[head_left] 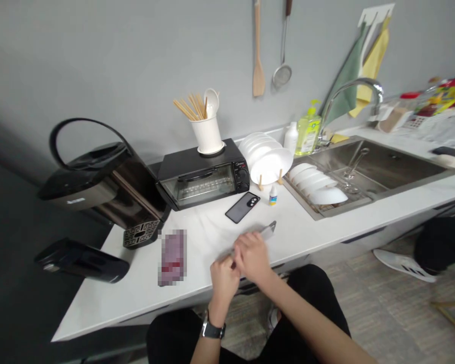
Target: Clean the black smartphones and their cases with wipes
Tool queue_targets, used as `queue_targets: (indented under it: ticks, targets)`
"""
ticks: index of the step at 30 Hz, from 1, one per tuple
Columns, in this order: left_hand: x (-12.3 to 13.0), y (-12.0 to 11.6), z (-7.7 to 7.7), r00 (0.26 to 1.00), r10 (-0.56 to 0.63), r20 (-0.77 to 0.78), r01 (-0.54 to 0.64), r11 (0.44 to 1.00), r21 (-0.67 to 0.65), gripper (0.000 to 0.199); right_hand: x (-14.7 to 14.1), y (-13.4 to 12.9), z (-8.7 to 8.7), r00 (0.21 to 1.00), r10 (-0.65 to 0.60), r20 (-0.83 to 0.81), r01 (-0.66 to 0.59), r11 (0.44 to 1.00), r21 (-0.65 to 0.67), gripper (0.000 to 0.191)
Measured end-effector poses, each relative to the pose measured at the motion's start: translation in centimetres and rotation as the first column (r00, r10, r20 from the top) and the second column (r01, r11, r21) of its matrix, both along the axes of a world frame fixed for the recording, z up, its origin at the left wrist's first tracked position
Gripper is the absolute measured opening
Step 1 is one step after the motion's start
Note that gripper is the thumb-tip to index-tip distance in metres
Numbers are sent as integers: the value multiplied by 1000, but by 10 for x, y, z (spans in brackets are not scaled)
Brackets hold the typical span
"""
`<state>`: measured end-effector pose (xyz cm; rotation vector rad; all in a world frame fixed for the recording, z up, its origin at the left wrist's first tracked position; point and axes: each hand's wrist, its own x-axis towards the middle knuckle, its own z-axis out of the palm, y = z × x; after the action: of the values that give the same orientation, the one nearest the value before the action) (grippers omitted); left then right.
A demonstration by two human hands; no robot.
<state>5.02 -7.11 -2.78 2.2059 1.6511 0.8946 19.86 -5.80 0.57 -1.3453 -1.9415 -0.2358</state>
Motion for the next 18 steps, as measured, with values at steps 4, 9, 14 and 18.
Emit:
queue_targets:
  ticks: [4,9,14,18]
  targets:
    - [-2,-9,2,997,73,38,-78,985,156,21,-39,-13,10,941,324,-97,-305,937,171,27]
    - [21,-11,34,915,29,403,-106,980,171,37,-12,-5,26,913,302,-274,-220,931,293,34]
    - [62,9,44,845,-12,535,-55,993,109,23,6,3,37,757,152,-636,-4,974,228,40]
    - [72,29,36,831,-87,549,98,995,10,15,15,15,35,599,-12,-801,126,989,79,43]
